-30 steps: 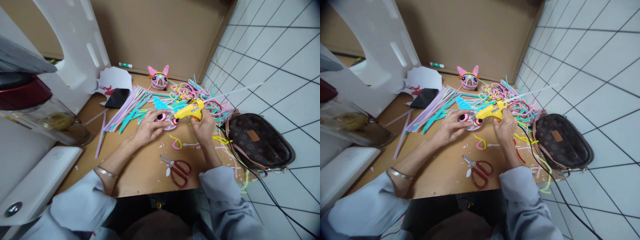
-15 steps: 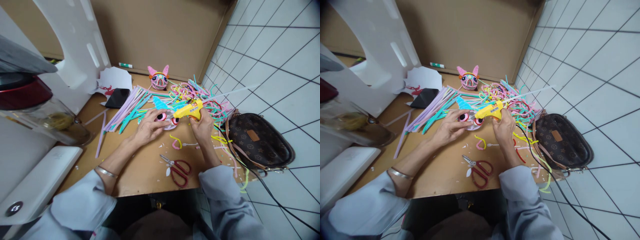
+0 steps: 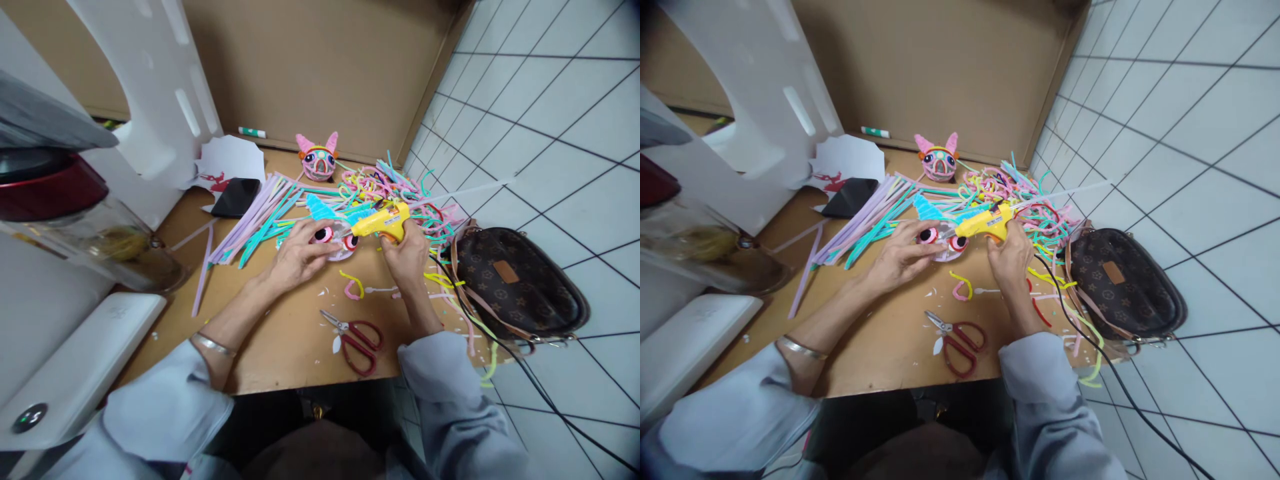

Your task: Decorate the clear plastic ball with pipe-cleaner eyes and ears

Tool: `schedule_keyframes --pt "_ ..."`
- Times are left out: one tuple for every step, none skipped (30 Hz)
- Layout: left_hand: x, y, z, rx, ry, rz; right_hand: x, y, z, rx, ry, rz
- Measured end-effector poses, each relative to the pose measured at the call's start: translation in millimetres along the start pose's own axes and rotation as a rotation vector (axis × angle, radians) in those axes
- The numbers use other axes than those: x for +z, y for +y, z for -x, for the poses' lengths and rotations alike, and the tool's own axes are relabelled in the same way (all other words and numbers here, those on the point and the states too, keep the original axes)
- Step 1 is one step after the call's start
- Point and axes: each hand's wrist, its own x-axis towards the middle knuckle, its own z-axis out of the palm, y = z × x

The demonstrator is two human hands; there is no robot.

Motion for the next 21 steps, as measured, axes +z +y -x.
schedule_keyframes --pt "-0.1 0.1 0.1 -0.001 0.001 0.001 -0.6 0.9 0.7 0.02 -0.003 0.002" --pt "-0.2 0.2 0.2 -0.001 0.003 0.001 -1.9 2.4 1.8 0.04 -0.006 0.008" --pt "-0.4 0.3 0.3 0.004 0.007 0.0 -3.9 4.7 3.4 0.063 -0.006 0.023" --pt "-0.4 0.4 0.4 0.011 0.011 -0.001 -6.5 8.1 5.8 0.087 -0.004 0.047" --pt "-0.5 0.4 0.4 0.018 0.014 -0.003 -9.6 12.7 8.8 0.113 0.003 0.078" --pt "-0.5 0.4 0.4 0.025 0.016 -0.004 -13.0 18.2 12.6 0.142 0.013 0.115" --pt "-0.4 0.5 0.3 0.03 0.017 -0.003 -16.4 24.5 17.0 0.174 0.021 0.15" --pt "-0.3 0.6 0.2 0.032 0.017 -0.001 -19.8 31.3 21.9 0.199 0.026 0.177" --pt "-0.1 0.8 0.0 0.031 0.017 0.001 -22.9 38.1 27.1 0.212 0.017 0.197" --pt "0.1 1.1 -0.2 0.027 0.017 0.003 -25.6 44.4 32.3 0.217 -0.004 0.214" --pt "0.4 1.4 -0.4 0.023 0.018 0.006 -27.9 49.8 37.2 0.234 -0.034 0.236" --pt "0.7 1.8 -0.5 0.018 0.02 0.008 -29.7 53.9 41.6 0.26 -0.076 0.263" --pt "1.0 2.1 -0.7 0.013 0.023 0.008 -31.1 56.7 45.2 0.287 -0.122 0.293" --pt "1.2 2.2 -0.7 0.007 0.027 0.007 -32.1 58.1 47.9 0.307 -0.167 0.323" --pt "1.5 2.2 -0.7 0.005 0.03 0.005 -32.7 58.3 49.9 0.32 -0.213 0.353" --pt "1.8 1.9 -0.6 0.008 0.034 0.004 -33.2 57.4 51.1 0.325 -0.255 0.382" --pt "2.1 1.4 -0.4 0.016 0.036 0.003 -33.7 55.8 51.9 0.323 -0.292 0.409" --pt "2.5 0.7 -0.2 0.024 0.038 0.003 -34.4 53.5 52.5 0.317 -0.323 0.436" --pt "3.0 -0.1 0.0 0.028 0.039 0.003 -35.5 50.8 53.1 0.31 -0.347 0.469" --pt "3.6 -0.9 0.2 0.027 0.038 0.003 -37.2 47.6 53.8 0.3 -0.355 0.508" --pt "4.3 -1.7 0.5 0.021 0.036 0.003 -39.5 43.8 54.4 0.279 -0.35 0.547"
